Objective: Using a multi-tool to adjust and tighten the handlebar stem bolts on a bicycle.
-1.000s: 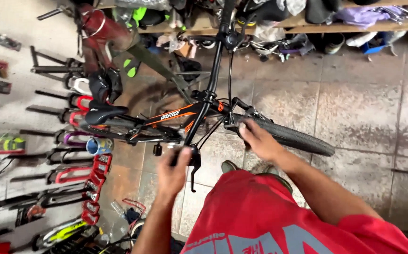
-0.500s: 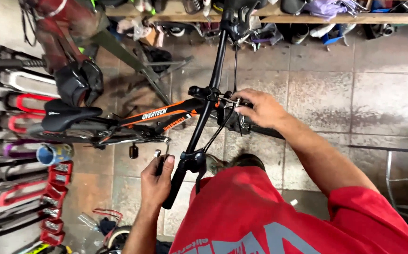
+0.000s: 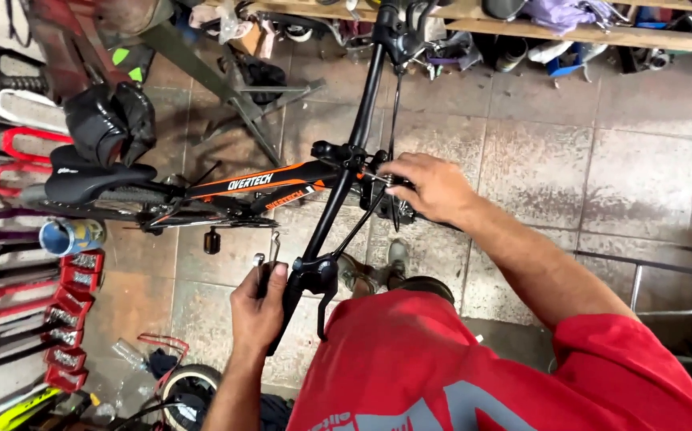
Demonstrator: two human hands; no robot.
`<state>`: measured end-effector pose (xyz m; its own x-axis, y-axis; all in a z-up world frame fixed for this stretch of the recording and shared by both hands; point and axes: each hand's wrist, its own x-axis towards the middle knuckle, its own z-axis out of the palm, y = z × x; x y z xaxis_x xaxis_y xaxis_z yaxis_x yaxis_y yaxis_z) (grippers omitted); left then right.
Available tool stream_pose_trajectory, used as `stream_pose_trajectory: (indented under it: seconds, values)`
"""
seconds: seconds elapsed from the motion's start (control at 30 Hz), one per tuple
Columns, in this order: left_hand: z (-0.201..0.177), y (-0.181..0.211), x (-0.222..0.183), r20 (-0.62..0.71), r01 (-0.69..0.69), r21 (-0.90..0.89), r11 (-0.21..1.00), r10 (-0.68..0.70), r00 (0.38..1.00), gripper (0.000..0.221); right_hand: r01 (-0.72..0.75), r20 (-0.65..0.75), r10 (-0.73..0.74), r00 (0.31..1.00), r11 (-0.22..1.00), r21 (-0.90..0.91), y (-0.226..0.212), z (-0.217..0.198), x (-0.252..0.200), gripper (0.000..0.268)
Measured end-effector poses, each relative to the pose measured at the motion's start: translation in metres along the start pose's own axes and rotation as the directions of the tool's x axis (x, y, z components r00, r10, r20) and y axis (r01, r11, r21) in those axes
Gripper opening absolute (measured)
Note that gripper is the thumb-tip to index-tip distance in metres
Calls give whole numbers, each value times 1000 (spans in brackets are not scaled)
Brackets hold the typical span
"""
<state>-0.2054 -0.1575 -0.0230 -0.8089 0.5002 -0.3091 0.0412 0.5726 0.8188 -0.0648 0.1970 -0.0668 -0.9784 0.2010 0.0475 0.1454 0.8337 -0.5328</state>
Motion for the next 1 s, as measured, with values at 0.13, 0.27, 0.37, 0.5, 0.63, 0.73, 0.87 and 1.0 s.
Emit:
stream_pose_trajectory:
  seconds: [0.13,0.27,0.37,0.5,0.63,0.73,0.87,1.0]
  values:
    - [6,-9,0,-94,64,-12,998,-65,993,29,21,74,-11,997,992,-126,-13,-29,9,29]
    - [10,10,-1,-107,52,27,998,-49,993,32,171,118,-132,984,882,-439,-30,-48,22,19]
    - [12,-7,-2,-118,47,82,996,-37,992,34,208,103,-181,978,851,-483,-20,-39,23,19]
    - [11,0,-5,-150,45,99,994,-30,988,36,187,97,-161,982,890,-416,8,-14,21,27]
    - [-14,11,-8,-48,102,258,961,-93,995,37,111,-4,-122,993,916,-386,12,-8,30,54]
    - [-26,4,-10,96,126,297,946,-161,982,45,66,-95,-107,990,931,-360,15,0,25,60]
    - [-22,-30,4,281,181,189,965,-229,932,49,31,-253,-107,961,957,-288,24,22,32,56]
    - [-22,-15,4,371,256,106,961,-277,886,46,-130,-246,89,965,980,-154,7,36,34,54]
